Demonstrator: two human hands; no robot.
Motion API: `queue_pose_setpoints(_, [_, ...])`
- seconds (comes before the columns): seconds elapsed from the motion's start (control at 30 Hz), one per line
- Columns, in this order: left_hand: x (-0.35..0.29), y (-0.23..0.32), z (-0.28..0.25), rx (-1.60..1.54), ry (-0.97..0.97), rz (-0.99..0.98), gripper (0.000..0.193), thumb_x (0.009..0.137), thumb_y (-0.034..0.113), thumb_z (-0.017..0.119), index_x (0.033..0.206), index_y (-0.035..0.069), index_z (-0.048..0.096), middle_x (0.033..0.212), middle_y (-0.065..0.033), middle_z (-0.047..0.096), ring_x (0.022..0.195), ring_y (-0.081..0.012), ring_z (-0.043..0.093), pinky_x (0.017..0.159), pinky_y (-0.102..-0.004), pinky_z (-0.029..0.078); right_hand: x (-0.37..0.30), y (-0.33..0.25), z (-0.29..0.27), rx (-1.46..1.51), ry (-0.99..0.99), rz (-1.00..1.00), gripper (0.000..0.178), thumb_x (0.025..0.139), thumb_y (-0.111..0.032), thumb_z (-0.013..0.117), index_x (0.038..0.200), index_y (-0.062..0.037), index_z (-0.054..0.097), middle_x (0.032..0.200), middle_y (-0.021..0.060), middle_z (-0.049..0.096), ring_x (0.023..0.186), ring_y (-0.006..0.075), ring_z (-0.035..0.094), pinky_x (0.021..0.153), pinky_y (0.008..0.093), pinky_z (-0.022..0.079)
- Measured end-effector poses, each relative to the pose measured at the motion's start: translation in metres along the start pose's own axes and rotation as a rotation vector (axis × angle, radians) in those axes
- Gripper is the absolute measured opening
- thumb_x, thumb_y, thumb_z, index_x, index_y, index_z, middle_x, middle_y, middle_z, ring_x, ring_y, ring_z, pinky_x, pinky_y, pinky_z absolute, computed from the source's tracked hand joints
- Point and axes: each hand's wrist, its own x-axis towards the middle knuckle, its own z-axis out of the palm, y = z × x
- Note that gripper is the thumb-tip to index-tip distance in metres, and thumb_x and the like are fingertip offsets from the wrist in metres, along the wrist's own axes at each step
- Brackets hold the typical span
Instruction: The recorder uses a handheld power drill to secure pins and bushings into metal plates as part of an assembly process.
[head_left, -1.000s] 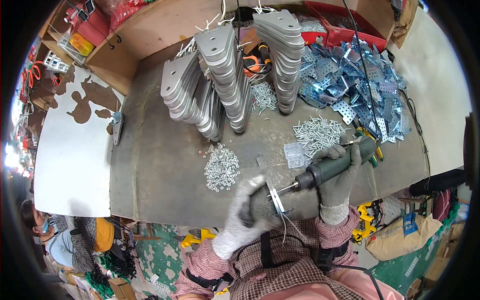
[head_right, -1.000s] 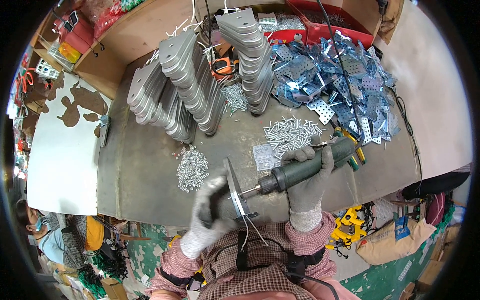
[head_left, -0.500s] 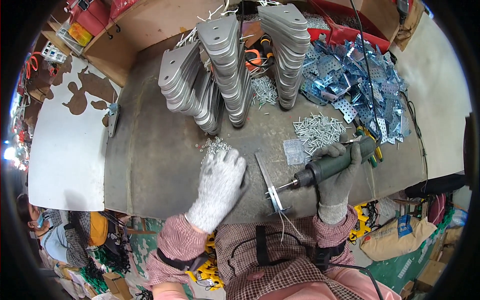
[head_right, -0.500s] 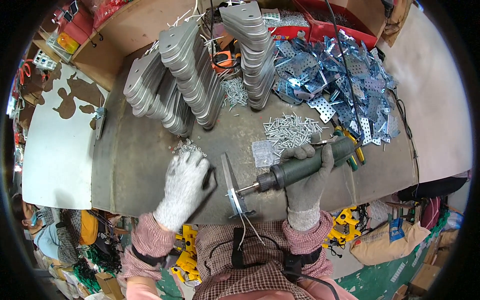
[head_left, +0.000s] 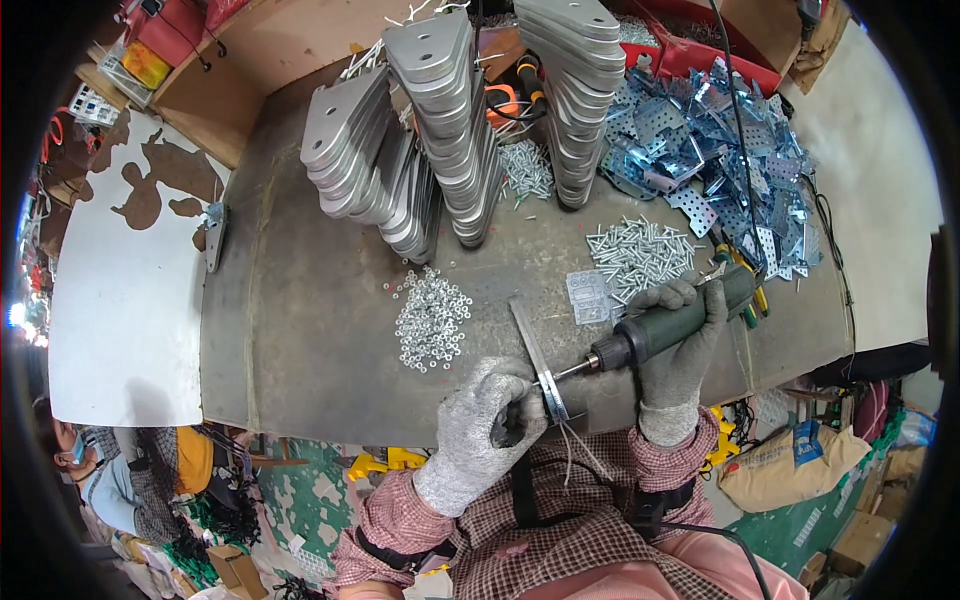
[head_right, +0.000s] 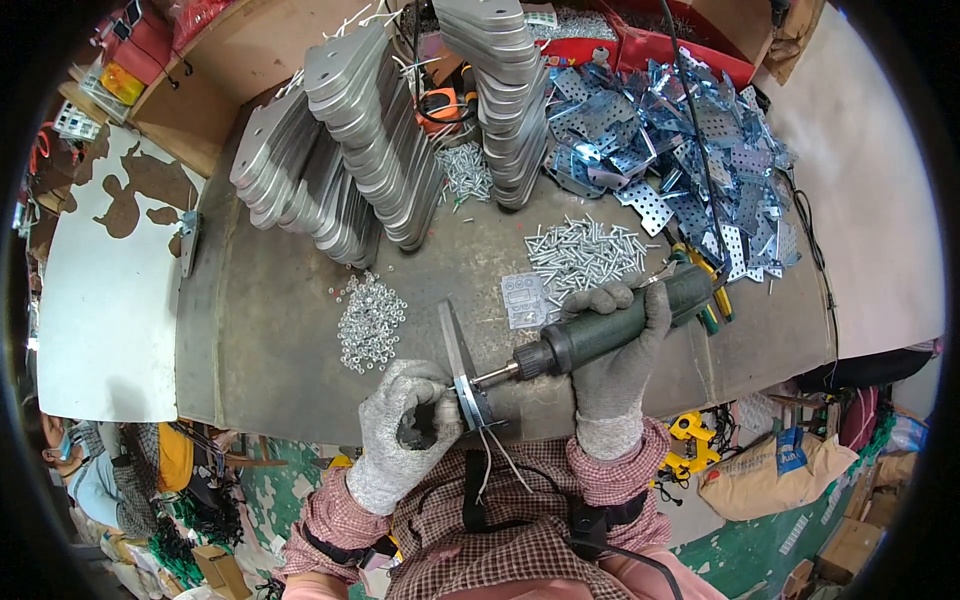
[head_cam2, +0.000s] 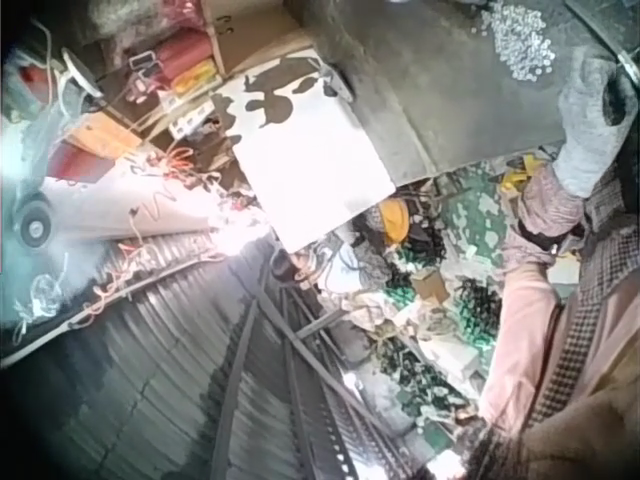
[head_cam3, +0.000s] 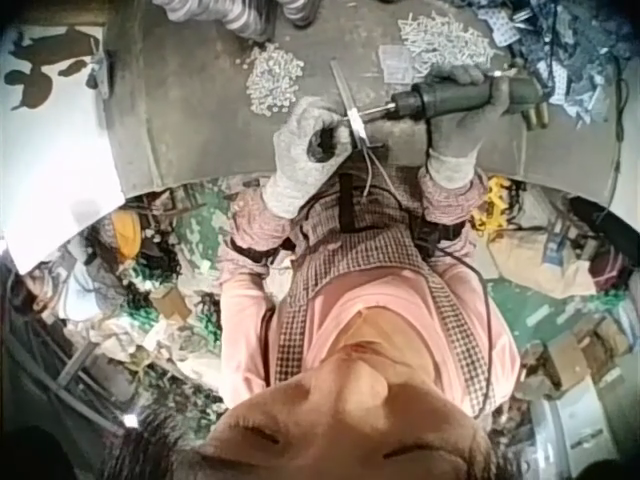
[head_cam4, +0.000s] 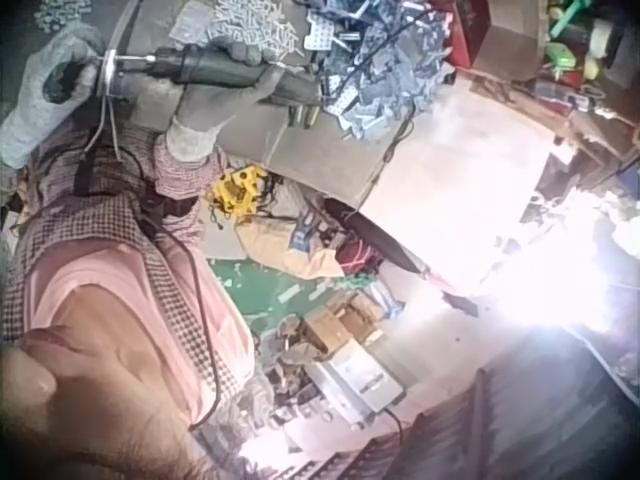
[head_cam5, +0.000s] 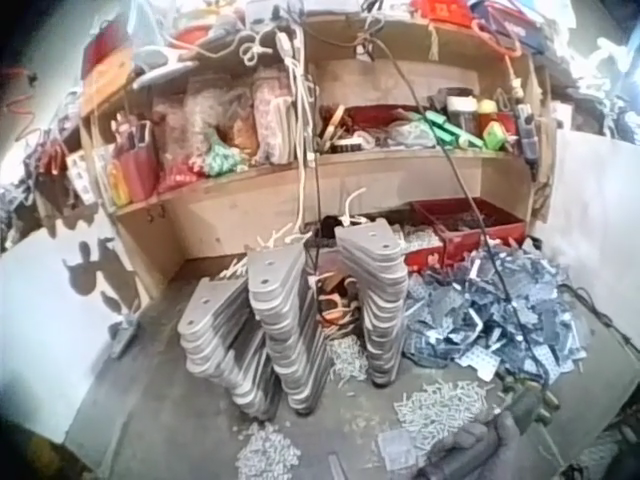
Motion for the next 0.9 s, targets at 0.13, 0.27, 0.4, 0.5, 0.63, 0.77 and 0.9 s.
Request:
queue_pose_setpoints(0.13, [-0.003, -0.004, 0.003, 0.013, 0.025, 0.026, 0.019, 0.080, -0.001, 0.073, 0.094, 0.004, 0.060, 0.095, -0.0152, 0.066, 0.083, -0.0275, 0.066, 0.070, -0.0355, 0.055, 0.001, 0.002, -0.001, -0.026, 0.010, -0.012, 0.016, 0.097, -0.025, 0.067, 0.104, -0.0134, 0.059, 0.083, -0.0007, 0.057, 0.079, 0.0138, 0.057, 0.089, 0.0360, 0.049])
queue_pose_setpoints(0.27, [-0.003, -0.009, 0.005, -0.140, 0.023, -0.025, 0.022, 0.083, 0.001, 0.074, 0.099, 0.004, 0.060, 0.098, -0.0161, 0.066, 0.091, -0.0297, 0.065, 0.078, -0.0379, 0.054, 0.002, -0.001, -0.001, -0.023, 0.006, -0.012, 0.016, 0.097, -0.025, 0.067, 0.105, -0.0135, 0.059, 0.084, -0.0006, 0.057, 0.079, 0.0138, 0.057, 0.089, 0.0362, 0.048])
queue_pose_setpoints(0.4, [-0.001, -0.018, 0.007, -0.005, 0.065, 0.134, 0.026, 0.086, 0.004, 0.074, 0.108, 0.006, 0.059, 0.111, -0.0172, 0.067, 0.104, -0.0353, 0.064, 0.086, -0.0407, 0.052, 0.002, -0.002, 0.004, -0.036, -0.010, 0.010, 0.016, 0.097, -0.025, 0.067, 0.105, -0.0134, 0.059, 0.085, -0.0003, 0.057, 0.080, 0.0139, 0.057, 0.090, 0.0366, 0.048])
queue_pose_setpoints(0.5, [0.000, -0.020, 0.006, 0.121, -0.012, 0.213, 0.028, 0.088, 0.003, 0.071, 0.113, 0.007, 0.058, 0.119, -0.0182, 0.067, 0.109, -0.0367, 0.064, 0.089, -0.0412, 0.052, 0.000, 0.001, 0.005, -0.049, 0.024, 0.007, 0.016, 0.097, -0.026, 0.067, 0.105, -0.0134, 0.060, 0.085, -0.0007, 0.056, 0.080, 0.0139, 0.056, 0.090, 0.0367, 0.048])
queue_pose_setpoints(0.63, [-0.006, -0.020, 0.008, 0.026, -0.143, 0.076, 0.032, 0.090, -0.003, 0.064, 0.119, 0.008, 0.057, 0.123, -0.0201, 0.067, 0.112, -0.0376, 0.065, 0.093, -0.0412, 0.052, -0.005, 0.001, 0.000, 0.051, 0.005, -0.019, 0.020, 0.096, -0.030, 0.068, 0.105, -0.0147, 0.060, 0.084, -0.0018, 0.054, 0.080, 0.0132, 0.054, 0.090, 0.0371, 0.047])
queue_pose_setpoints(0.77, [0.003, -0.021, 0.008, 0.062, -0.064, 0.273, 0.028, 0.094, -0.003, 0.056, 0.122, 0.005, 0.056, 0.114, -0.0196, 0.071, 0.106, -0.0367, 0.068, 0.088, -0.0395, 0.055, -0.005, 0.005, -0.001, 0.125, 0.000, -0.028, 0.023, 0.094, -0.035, 0.070, 0.104, -0.0164, 0.061, 0.083, -0.0025, 0.053, 0.078, 0.0126, 0.052, 0.088, 0.0364, 0.047])
queue_pose_setpoints(0.9, [0.014, -0.015, 0.004, 0.115, -0.185, 0.184, 0.017, 0.090, -0.003, 0.055, 0.104, 0.001, 0.063, 0.109, -0.0208, 0.070, 0.103, -0.0402, 0.068, 0.083, -0.0439, 0.055, -0.004, 0.007, 0.001, 0.132, 0.048, -0.058, 0.025, 0.094, -0.036, 0.070, 0.102, -0.0155, 0.059, 0.082, -0.0027, 0.053, 0.076, 0.0120, 0.051, 0.086, 0.0354, 0.046])
